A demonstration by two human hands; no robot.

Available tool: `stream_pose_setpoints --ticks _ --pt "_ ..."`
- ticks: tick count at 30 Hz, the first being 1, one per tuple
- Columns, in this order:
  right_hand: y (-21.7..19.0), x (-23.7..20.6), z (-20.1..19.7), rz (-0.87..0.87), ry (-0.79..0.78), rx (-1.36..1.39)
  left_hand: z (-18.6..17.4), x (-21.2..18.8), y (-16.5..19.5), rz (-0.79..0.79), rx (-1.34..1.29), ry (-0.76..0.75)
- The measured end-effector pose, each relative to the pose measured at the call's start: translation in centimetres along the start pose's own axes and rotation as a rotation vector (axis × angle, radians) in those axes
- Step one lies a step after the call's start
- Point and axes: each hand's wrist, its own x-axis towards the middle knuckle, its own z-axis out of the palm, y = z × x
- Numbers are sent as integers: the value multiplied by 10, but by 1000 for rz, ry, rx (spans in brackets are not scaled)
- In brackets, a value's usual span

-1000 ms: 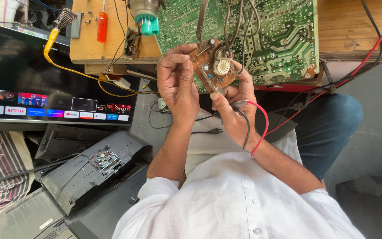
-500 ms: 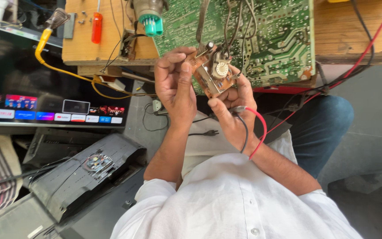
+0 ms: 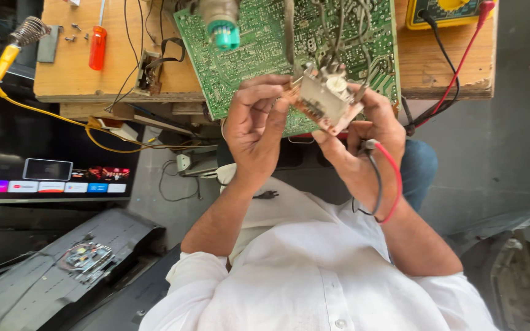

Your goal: The person tests a circuit board with a multimeter, then uses a soldering iron to remove a small component and solder a new one onto the board. The person handles the board and tools directly without visible intermediate containers.

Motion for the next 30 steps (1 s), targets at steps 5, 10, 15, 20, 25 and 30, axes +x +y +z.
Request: stream_pose_setpoints --ticks 5,10,15,20,25,30 --pt "-15 0 0 12 -6 207 6 5 0 15 14 -32" --pt "-3 4 -13 -45 38 158 10 11 7 12 58 -114" --pt "7 29 -46 -66 183 -34 -8 18 14 31 221 -140" --pt "4 91 -100 105 7 287 -95 55 5 -28 433 65" --pt "26 145 -129 225 -201 379 -183 96 2 -93 564 164" --pt "35 174 -120 325 -258 541 -199 109 3 -326 456 118"
